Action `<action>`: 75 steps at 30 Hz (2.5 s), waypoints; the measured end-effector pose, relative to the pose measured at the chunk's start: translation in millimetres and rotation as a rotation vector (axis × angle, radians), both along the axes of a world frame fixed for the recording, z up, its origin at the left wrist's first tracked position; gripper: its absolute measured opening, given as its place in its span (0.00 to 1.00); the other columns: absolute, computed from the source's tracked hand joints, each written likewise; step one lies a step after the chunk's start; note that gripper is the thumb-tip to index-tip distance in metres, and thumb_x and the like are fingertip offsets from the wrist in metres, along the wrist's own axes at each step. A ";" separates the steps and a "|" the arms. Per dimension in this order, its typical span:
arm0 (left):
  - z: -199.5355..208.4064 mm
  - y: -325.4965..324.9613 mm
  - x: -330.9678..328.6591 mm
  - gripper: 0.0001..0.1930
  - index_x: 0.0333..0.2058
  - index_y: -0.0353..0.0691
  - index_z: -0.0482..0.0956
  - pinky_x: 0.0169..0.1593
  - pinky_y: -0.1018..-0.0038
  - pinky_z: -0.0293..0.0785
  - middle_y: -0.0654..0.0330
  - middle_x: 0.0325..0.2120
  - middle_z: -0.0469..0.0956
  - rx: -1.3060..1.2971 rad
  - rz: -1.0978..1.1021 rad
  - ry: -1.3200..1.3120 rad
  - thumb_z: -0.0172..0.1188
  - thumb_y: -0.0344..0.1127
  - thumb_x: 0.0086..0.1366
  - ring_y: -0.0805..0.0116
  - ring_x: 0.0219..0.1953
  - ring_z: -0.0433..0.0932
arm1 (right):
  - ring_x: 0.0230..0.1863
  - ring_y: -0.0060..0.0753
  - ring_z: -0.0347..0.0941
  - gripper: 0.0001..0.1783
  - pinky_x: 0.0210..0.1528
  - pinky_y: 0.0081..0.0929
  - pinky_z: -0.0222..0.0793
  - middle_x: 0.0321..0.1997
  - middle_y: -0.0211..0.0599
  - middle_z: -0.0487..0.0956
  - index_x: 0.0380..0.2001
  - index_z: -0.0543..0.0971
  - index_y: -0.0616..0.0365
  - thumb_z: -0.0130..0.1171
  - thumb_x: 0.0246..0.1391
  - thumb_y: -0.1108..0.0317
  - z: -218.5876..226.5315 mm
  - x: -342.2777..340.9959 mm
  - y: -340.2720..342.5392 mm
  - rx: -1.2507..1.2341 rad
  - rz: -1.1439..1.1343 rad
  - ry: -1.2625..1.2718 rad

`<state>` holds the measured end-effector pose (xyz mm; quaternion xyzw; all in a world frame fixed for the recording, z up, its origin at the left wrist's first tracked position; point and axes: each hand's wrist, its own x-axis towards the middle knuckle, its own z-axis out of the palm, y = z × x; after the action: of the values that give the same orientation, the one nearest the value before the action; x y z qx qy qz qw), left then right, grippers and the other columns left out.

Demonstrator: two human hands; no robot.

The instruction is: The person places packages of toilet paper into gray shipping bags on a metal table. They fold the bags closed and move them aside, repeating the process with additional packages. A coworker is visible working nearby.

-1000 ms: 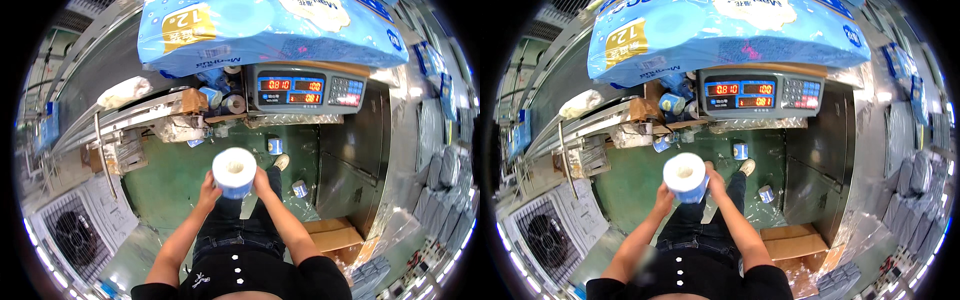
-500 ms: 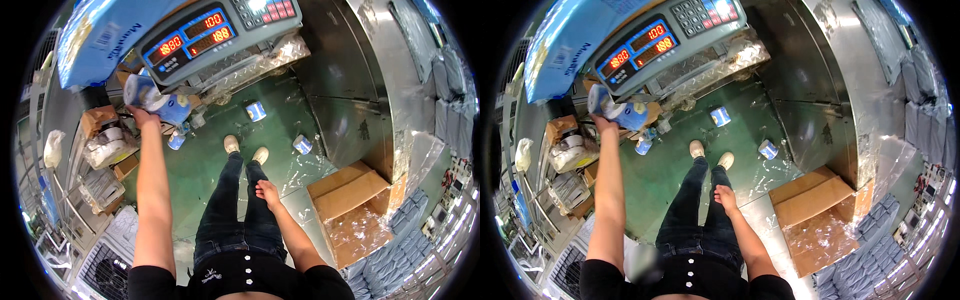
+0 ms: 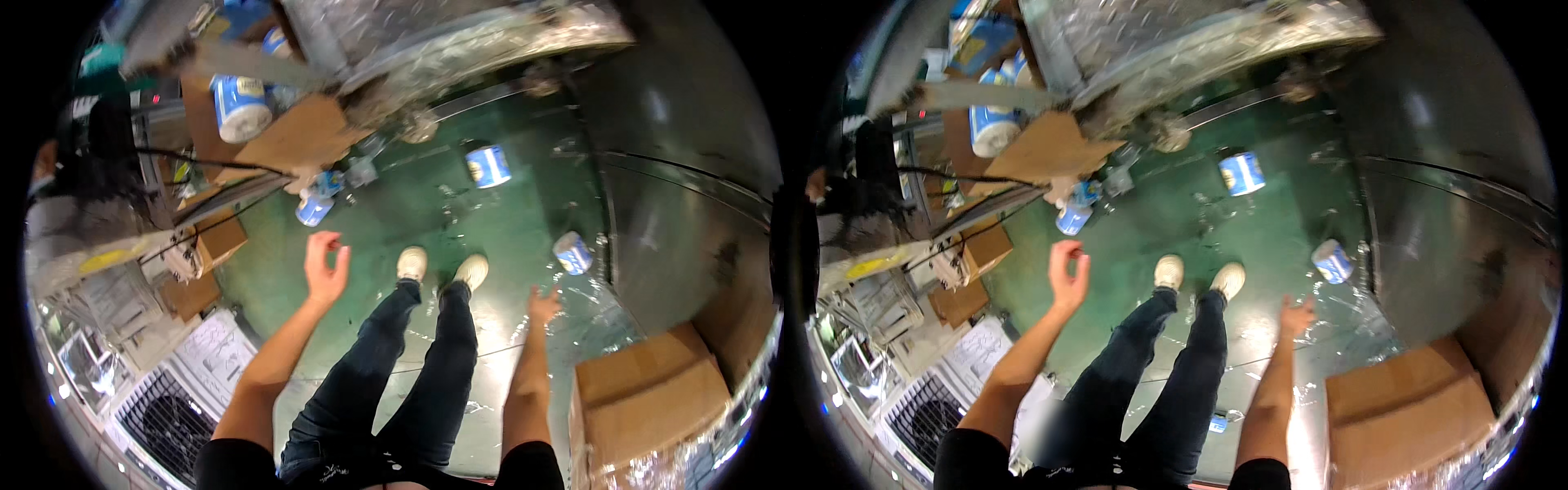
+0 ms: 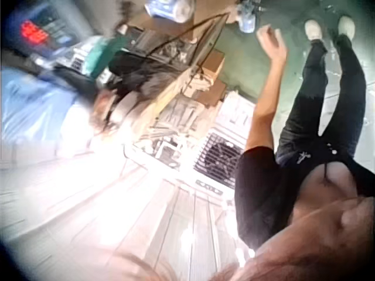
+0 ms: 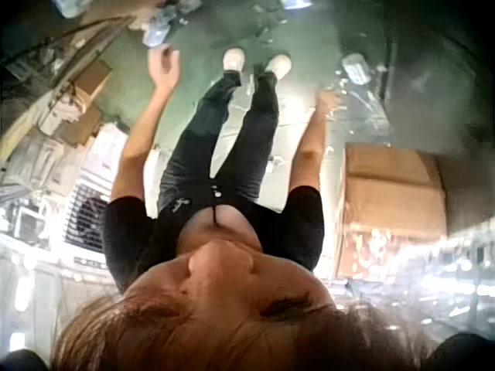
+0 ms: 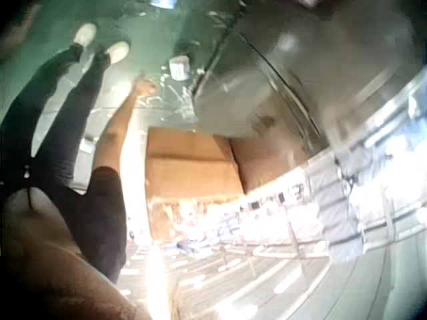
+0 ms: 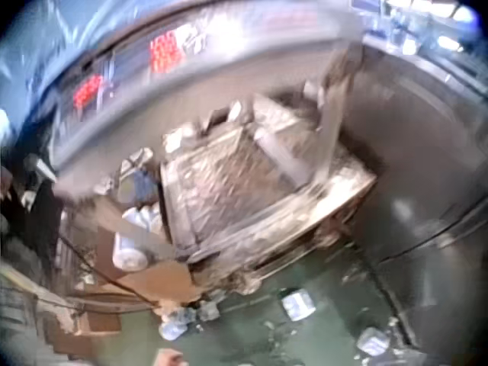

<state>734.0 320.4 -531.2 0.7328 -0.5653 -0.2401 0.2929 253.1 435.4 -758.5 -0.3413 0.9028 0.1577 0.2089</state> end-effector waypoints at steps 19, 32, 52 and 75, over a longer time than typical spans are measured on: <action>-452.4 93.1 230.2 0.60 0.59 0.23 0.52 0.56 0.64 0.69 0.43 0.53 0.68 0.166 1.106 0.099 0.79 0.54 0.38 0.55 0.51 0.72 | 0.54 0.61 0.69 0.52 0.55 0.50 0.69 0.58 0.58 0.61 0.61 0.58 0.54 0.74 0.33 0.53 -167.8 -159.9 -122.7 -0.035 0.306 0.295; -396.6 3.7 -28.8 0.43 0.66 0.45 0.55 0.65 0.53 0.58 0.54 0.63 0.62 0.427 0.085 2.035 0.38 0.72 0.62 0.56 0.63 0.64 | 0.37 0.26 0.75 0.26 0.37 0.29 0.72 0.42 0.33 0.79 0.49 0.75 0.63 0.62 0.48 0.60 -174.8 88.1 -319.9 -0.284 0.004 -1.641; -102.5 -1.6 3.4 0.36 0.62 0.37 0.62 0.66 0.66 0.56 0.59 0.63 0.62 0.299 -0.180 1.290 0.67 0.39 0.57 0.66 0.64 0.61 | 0.55 0.43 0.67 0.23 0.62 0.39 0.54 0.62 0.46 0.71 0.42 0.79 0.60 0.62 0.41 0.62 221.2 302.4 -253.2 -0.561 1.259 -1.981; 83.9 -151.1 65.7 0.53 0.67 0.33 0.33 0.67 0.60 0.47 0.43 0.67 0.41 -0.449 0.297 0.401 0.58 0.57 0.61 0.50 0.69 0.47 | 0.42 0.46 0.74 0.17 0.41 0.41 0.74 0.40 0.41 0.78 0.37 0.78 0.55 0.61 0.47 0.55 27.3 398.3 -159.9 -0.358 0.968 -0.640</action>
<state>799.7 169.3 -447.3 0.6624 -0.4224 -0.2038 0.5841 651.4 275.6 -731.2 -0.7735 0.5499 -0.0298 0.3137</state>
